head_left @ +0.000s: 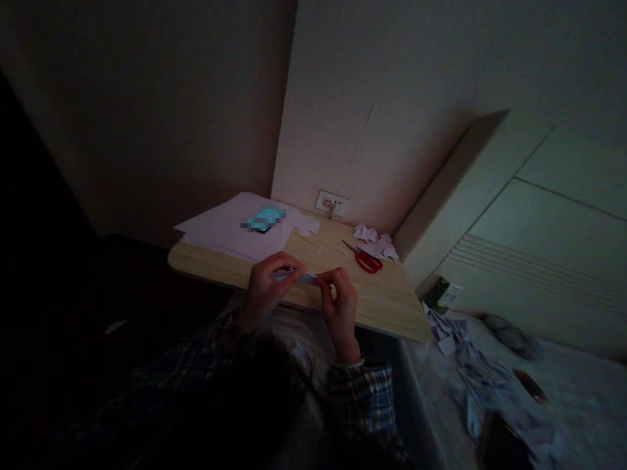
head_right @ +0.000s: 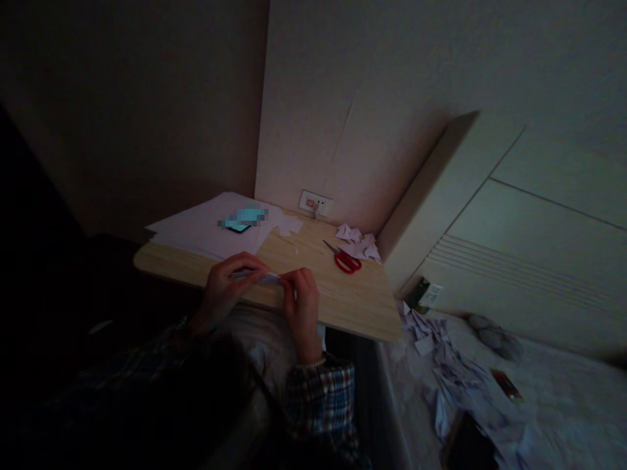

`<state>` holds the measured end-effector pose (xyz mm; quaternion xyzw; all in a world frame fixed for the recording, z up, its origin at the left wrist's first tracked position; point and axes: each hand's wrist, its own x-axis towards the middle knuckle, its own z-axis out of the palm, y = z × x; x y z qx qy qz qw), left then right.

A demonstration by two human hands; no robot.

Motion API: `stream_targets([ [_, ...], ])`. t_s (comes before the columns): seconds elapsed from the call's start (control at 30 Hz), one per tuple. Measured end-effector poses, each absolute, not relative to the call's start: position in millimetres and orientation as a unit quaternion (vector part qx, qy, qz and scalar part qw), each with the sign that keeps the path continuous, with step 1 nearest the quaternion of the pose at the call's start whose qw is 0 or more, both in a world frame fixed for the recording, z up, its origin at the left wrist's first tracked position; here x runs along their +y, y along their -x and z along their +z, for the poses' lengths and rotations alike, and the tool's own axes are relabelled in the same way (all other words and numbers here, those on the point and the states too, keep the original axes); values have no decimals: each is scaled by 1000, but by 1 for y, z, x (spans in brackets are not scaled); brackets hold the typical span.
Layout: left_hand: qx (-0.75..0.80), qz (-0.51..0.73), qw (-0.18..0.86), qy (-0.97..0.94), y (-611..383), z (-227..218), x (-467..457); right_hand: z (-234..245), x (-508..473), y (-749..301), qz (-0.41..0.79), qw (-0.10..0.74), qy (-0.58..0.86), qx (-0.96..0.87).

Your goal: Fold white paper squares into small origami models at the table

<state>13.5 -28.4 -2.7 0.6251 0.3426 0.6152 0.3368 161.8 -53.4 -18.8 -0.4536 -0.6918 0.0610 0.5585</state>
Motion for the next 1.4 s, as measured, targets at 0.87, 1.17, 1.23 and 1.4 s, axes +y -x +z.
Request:
stream_targets([
  [0.87,306,582,435,-615,-13,-10,-16,-38,-39,-165,325,615,468,-545],
  [1.17,288,570,388,-664,-12,-16,-14,-17,-50,-165,319,666,414,-532],
  [1.23,279,562,396,-671,-13,-15,-15,-14,-52,-163,311,659,429,-534],
  [1.4,260,535,398,-698,-13,-8,-21,-16,-54,-163,272,664,469,-515],
])
